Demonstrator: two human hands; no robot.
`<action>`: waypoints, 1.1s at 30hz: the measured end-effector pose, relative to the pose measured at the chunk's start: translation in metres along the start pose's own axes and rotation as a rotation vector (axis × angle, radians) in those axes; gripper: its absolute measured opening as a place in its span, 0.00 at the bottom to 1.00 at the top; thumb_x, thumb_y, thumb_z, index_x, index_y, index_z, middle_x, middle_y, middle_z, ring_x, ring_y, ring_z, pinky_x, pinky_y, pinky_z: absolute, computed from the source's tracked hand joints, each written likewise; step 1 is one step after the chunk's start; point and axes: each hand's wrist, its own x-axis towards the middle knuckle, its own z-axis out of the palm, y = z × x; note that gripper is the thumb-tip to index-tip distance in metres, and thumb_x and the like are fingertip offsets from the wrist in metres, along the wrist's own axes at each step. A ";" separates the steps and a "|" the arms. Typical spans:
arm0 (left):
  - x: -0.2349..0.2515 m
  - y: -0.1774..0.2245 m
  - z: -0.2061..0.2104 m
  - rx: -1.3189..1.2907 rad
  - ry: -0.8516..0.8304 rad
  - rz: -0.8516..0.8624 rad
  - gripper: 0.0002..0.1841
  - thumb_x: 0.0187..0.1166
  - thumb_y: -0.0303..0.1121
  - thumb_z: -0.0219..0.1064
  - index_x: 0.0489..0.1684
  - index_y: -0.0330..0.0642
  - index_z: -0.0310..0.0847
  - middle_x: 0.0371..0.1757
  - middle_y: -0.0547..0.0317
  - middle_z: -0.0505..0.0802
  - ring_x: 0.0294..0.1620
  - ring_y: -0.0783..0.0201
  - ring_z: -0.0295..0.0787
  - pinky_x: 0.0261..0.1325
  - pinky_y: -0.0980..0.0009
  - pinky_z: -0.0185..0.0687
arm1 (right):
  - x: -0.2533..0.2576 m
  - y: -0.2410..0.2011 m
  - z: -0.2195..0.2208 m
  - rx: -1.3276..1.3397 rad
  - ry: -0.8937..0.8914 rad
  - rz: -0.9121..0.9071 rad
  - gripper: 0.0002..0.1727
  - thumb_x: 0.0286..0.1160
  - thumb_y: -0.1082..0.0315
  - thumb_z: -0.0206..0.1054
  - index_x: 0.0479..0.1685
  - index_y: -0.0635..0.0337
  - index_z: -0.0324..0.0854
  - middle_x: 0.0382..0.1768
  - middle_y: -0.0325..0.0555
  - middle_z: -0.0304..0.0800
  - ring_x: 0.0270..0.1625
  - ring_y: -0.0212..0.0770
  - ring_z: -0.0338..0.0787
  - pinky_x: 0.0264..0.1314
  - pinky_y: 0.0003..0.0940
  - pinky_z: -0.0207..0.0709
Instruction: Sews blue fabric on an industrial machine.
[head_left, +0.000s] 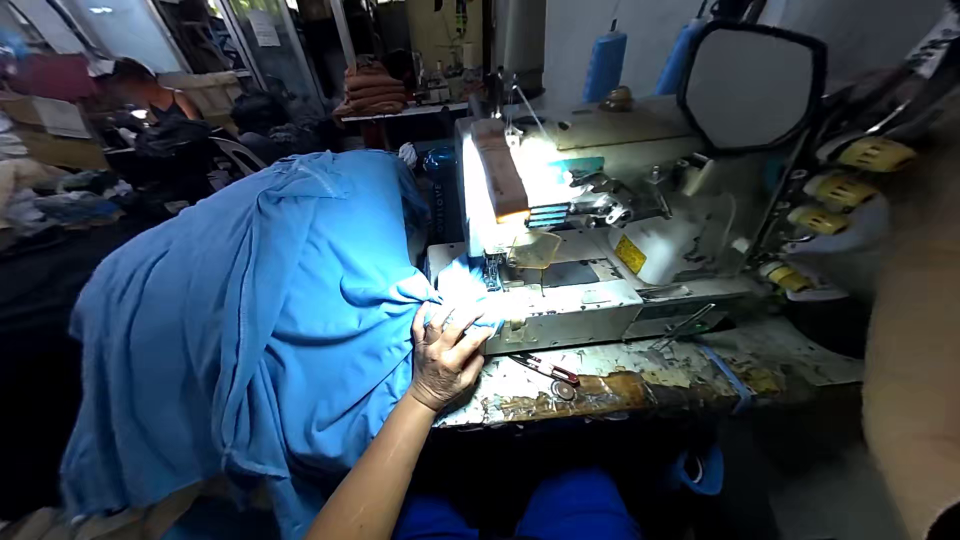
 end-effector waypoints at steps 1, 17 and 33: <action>0.000 0.000 -0.001 0.005 0.001 0.001 0.15 0.80 0.41 0.58 0.55 0.66 0.91 0.69 0.67 0.91 0.81 0.56 0.73 0.87 0.48 0.42 | -0.015 -0.003 0.002 0.005 0.177 -0.023 0.15 0.88 0.62 0.49 0.65 0.49 0.75 0.53 0.25 0.85 0.56 0.19 0.85 0.63 0.21 0.78; 0.140 -0.073 0.012 0.381 -0.604 -0.427 0.10 0.71 0.30 0.71 0.47 0.42 0.93 0.52 0.46 0.95 0.70 0.35 0.81 0.82 0.27 0.48 | -0.304 0.004 0.227 -0.555 -0.662 -0.106 0.13 0.69 0.56 0.71 0.47 0.47 0.96 0.40 0.50 0.93 0.51 0.57 0.92 0.61 0.58 0.83; 0.078 -0.025 -0.140 -1.002 -0.479 -1.211 0.09 0.80 0.23 0.65 0.50 0.44 0.87 0.33 0.65 0.96 0.33 0.75 0.92 0.41 0.78 0.90 | -0.222 -0.053 0.321 -0.640 -0.451 -0.530 0.14 0.79 0.57 0.67 0.40 0.59 0.90 0.25 0.53 0.84 0.25 0.55 0.88 0.20 0.50 0.77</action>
